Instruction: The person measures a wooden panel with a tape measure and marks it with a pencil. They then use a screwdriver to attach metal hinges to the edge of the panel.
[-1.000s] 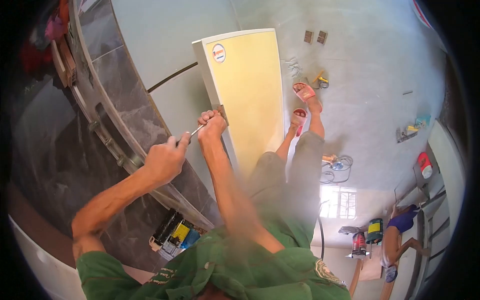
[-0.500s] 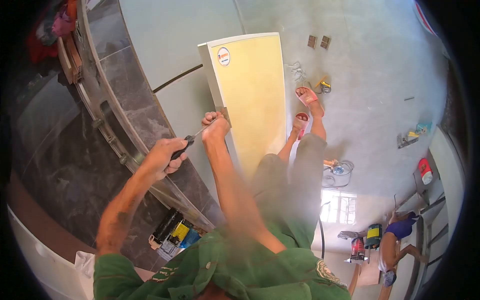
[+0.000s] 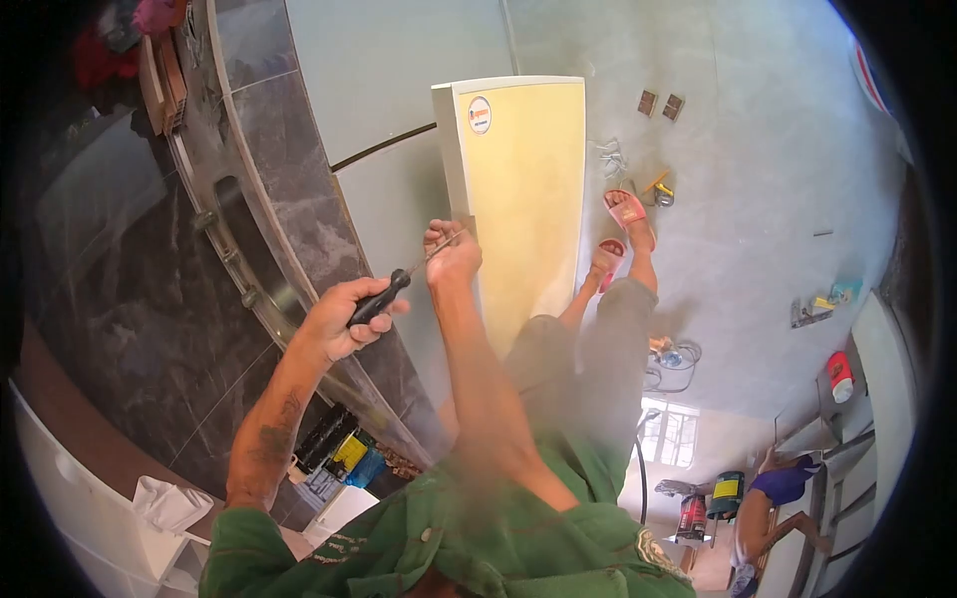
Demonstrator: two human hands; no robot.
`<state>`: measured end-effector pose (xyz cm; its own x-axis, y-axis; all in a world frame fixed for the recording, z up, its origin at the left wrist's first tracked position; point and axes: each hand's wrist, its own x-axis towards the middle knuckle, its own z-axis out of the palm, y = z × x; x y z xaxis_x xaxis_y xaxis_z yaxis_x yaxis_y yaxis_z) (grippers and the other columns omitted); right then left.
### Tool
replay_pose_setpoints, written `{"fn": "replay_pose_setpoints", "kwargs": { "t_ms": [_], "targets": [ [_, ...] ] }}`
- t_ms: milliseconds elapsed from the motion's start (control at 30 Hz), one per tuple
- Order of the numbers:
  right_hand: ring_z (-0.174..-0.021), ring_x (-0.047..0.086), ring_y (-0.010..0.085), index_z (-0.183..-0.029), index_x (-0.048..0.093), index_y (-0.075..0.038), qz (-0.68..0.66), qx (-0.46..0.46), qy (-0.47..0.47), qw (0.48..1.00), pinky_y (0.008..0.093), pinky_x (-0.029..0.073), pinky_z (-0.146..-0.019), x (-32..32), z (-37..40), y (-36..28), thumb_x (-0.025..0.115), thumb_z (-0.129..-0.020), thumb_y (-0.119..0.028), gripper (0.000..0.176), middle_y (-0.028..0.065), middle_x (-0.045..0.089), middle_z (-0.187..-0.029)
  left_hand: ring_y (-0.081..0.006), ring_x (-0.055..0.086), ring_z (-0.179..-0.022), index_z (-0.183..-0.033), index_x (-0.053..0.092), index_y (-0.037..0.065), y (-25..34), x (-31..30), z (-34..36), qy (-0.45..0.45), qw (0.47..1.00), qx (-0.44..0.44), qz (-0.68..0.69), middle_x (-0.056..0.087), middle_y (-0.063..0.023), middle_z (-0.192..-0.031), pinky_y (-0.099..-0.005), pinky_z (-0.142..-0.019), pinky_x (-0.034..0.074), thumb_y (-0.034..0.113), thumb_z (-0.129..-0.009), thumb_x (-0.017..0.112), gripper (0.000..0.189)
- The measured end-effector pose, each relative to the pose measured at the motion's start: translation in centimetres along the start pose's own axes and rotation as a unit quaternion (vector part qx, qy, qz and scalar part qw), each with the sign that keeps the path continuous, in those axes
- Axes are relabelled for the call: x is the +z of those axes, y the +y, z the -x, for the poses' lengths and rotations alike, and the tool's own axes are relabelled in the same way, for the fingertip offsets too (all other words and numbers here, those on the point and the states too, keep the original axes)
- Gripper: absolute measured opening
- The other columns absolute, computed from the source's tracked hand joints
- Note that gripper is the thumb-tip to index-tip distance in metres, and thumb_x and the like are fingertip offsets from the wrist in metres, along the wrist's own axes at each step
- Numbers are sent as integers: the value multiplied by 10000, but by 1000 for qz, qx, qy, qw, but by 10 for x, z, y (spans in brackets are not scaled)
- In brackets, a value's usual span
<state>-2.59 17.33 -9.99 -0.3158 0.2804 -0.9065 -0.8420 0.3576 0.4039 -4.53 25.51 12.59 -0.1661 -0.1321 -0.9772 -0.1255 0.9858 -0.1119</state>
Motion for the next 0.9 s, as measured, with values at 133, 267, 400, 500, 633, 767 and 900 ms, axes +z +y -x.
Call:
{"fn": "replay_pose_setpoints", "kwargs": {
  "t_ms": [133, 267, 400, 500, 633, 767, 900],
  "targets": [
    [-851, 566, 283, -1018, 494, -12, 14, 46, -7, 999, 390, 491, -733, -3, 1, -9, 360, -927, -188, 239, 167, 558, -953, -191, 606, -607, -1186, 534, -64, 11, 5, -4, 7, 968, 40, -247, 606, -157, -839, -258, -435, 465, 101, -884, 574, 346],
    [-889, 559, 304, -997, 496, 11, 12, 7, -2, 1000, 401, 487, -755, 23, 30, -9, 343, -909, -211, 284, 193, 567, -990, -192, 604, -603, -1179, 543, -72, 3, 9, -10, 46, 541, 344, -766, 604, -160, -835, -278, -468, 497, 87, -874, 574, 345],
    [-904, 562, 307, -987, 491, 20, 5, 33, -5, 999, 394, 481, -732, 15, 25, -14, 345, -909, -213, 286, 201, 569, -995, -187, 596, -616, -1220, 534, -73, -8, 5, -10, 92, 441, 410, -793, 609, -170, -857, -292, -477, 508, 94, -875, 582, 386],
    [-898, 567, 300, -980, 499, 6, -12, 46, -9, 999, 386, 477, -697, 9, 11, -11, 362, -909, -208, 263, 188, 570, -965, -183, 591, -626, -1250, 527, -74, -3, 5, -8, 97, 594, 420, -680, 613, -178, -874, -302, -485, 516, 100, -877, 587, 416],
    [-876, 569, 299, -972, 517, -20, -12, 41, -77, 996, 368, 468, -656, 11, 17, -16, 396, -908, -201, 227, 151, 569, -911, -179, 592, -633, -1236, 529, -66, -5, 13, 1, 27, 992, 75, -102, 612, -166, -870, -301, -469, 507, 109, -889, 586, 392],
    [-872, 568, 301, -975, 523, -28, 13, 29, -50, 998, 347, 456, -641, 17, 25, -12, 408, -905, -196, 215, 133, 565, -883, -176, 595, -639, -1203, 535, -54, 4, 8, -4, 18, 988, 13, -156, 608, -146, -857, -296, -444, 490, 118, -905, 582, 348],
    [-857, 570, 300, -1005, 504, -25, 0, 34, -22, 999, 341, 444, -626, 20, 25, -18, 370, -910, -207, 245, 145, 566, -886, -185, 608, -650, -1206, 529, -51, 2, 15, -9, 60, 688, 258, -676, 608, -144, -848, -291, -435, 485, 120, -901, 588, 354]
  ]
}}
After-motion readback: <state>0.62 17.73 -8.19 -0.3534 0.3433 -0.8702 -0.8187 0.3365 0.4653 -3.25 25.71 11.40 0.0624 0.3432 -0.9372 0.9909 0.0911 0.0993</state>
